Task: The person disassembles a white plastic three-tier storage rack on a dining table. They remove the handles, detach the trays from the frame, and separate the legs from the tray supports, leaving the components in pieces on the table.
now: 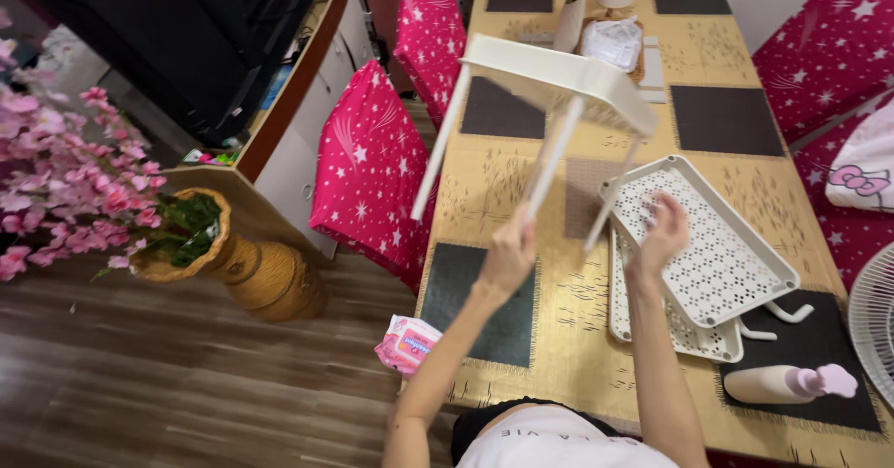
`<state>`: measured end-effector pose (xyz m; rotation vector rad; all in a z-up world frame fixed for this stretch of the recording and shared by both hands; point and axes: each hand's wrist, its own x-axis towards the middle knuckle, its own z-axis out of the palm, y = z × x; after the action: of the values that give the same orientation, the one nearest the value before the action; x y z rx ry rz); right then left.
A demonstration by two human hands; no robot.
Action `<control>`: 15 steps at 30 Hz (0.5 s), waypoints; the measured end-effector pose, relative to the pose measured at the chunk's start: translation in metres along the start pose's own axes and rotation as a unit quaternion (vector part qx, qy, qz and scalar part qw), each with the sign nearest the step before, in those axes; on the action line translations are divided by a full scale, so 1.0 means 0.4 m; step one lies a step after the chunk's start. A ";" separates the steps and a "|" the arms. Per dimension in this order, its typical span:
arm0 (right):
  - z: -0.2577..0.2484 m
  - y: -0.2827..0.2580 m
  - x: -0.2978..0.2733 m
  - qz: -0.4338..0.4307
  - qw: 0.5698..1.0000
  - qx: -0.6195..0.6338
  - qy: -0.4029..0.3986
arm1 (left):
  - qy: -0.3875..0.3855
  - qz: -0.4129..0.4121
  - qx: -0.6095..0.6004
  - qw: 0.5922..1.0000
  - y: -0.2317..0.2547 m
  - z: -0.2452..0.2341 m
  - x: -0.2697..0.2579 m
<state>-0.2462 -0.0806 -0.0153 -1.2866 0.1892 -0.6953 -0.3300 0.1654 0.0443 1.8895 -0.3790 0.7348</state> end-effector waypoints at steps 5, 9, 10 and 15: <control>0.237 -0.239 -0.119 -0.006 0.958 0.102 -0.269 | 0.002 0.019 0.016 1.000 -0.047 0.104 -0.111; 0.302 -0.339 -0.193 -0.055 0.966 0.080 -0.238 | -0.015 0.079 -0.004 0.997 -0.050 0.114 -0.140; 0.299 -0.349 -0.213 -0.067 0.968 0.073 -0.230 | -0.006 0.078 0.011 0.997 -0.040 0.097 -0.142; 0.258 -0.389 -0.258 -0.148 0.956 -0.094 -0.234 | 0.141 0.159 0.143 0.967 0.029 -0.074 -0.048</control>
<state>-0.3327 0.0452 0.1338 -1.6459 -0.3382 -0.6124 -0.3606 0.1859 0.0488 1.9755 -0.4156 1.3166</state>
